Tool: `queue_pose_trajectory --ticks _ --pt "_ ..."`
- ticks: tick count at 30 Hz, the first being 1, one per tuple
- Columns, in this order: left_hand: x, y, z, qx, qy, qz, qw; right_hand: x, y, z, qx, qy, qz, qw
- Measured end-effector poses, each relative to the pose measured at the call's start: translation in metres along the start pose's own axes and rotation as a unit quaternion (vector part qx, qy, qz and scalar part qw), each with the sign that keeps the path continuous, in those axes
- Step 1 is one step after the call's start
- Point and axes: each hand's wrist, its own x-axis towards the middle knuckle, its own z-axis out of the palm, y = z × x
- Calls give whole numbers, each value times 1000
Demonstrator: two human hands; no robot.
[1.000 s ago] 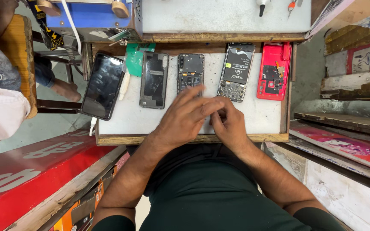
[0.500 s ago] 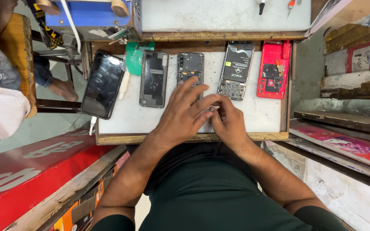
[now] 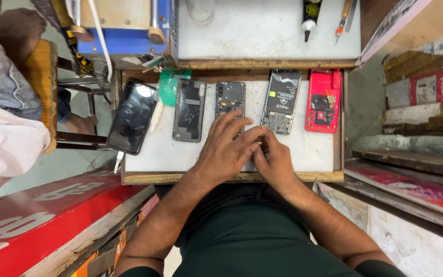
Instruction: The person uses a screwdriver to remove screws from a disassembled smartphone. They then use a plastic pry tool to lift and disconnect internal components, including the battery connector. The person continues to unscrew and remove parts from the device's chassis.
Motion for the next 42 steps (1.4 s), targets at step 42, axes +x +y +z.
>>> queue_pose_trajectory --ticks 42 --pt "-1 8 2 -13 -33 4 999 -1 6 -3 5 -4 4 1000"
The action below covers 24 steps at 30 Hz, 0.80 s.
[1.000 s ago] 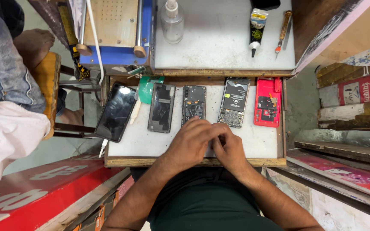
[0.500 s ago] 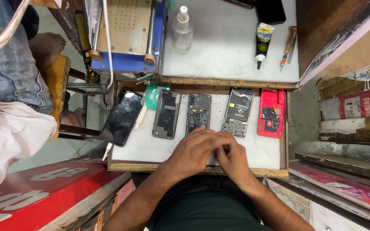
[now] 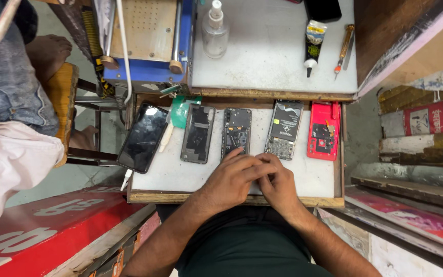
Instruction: The person uses a screwdriver to remove screws from a disassembled smartphone. They then use a plastic pry tool to lift and disconnect internal components, including the battery connector. The person continues to unscrew and remove parts from the device's chassis.
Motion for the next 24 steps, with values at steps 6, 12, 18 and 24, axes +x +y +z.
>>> queue_pose_trajectory --ticks 6,12,18,24 --pt "-1 -4 4 39 -3 -22 999 -1 -1 0 -11 -8 46 999" --pt "-3 -3 4 33 48 10 998 -1 -5 -2 32 -5 -59 998" --pt "-5 -9 -1 -12 15 19 1000 0 -9 -2 -18 -14 29 999" --pt "-2 -1 1 -21 12 21 999 2 -12 -4 -12 -16 -28 999"
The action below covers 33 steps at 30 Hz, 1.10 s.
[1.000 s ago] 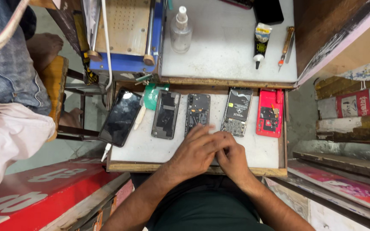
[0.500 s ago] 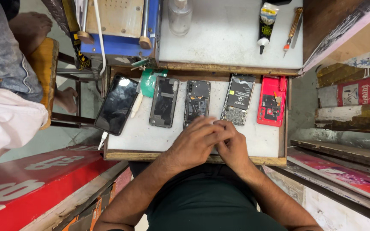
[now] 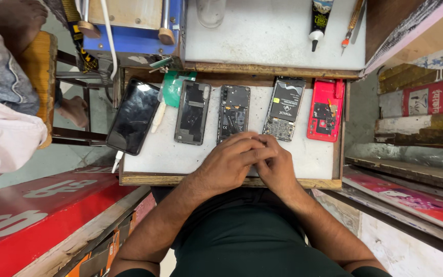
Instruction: The person uses a screwdriver to remove screws from a disassembled smartphone. They then use a plastic pry tool to lift and disconnect internal components, including the battery connector. The person continues to unscrew and remove parts from the device's chassis.
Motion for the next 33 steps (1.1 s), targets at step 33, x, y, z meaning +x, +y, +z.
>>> queue_pose_trajectory --ticks 33 --pt "-50 16 6 -27 30 -286 957 3 -7 -15 12 -28 89 996"
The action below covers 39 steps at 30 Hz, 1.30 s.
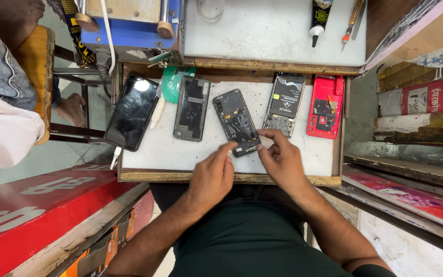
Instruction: The person uses a screwdriver to remove screws from a disassembled smartphone. They then use a plastic pry tool to lift and disconnect internal components, including the battery connector. The person continues to unscrew and remove parts from the device's chassis.
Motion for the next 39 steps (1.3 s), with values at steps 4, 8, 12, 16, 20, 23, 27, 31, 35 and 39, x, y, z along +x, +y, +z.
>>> queue_pose_trajectory --ticks 4,8,12,16,20,23,27,31,35,39 --pt "-8 14 13 -46 -83 2 996 -2 -3 -6 -84 -9 4 996" --pt "12 4 4 -36 18 75 996 4 -13 -3 -199 71 -129 969" --pt "56 -19 -38 174 -28 104 979 19 -19 -7 -359 67 -175 914" --pt "96 -24 -57 262 -122 109 951 32 -19 -15 -418 69 -208 882" --pt "112 -14 -52 330 -151 153 919 35 -8 -25 -415 57 -212 883" --pt "117 -8 -50 365 -192 115 904 36 4 -31 -385 54 -195 901" --pt "107 -2 -50 387 -199 86 896 44 15 -38 -359 45 -228 904" --pt "85 0 -53 387 -197 60 899 56 6 -44 -416 25 -228 880" --pt "54 5 -48 371 -151 34 915 39 -15 -29 -363 -17 -250 897" --pt "37 6 -38 369 -85 7 925 17 -27 -5 -348 -98 -257 896"
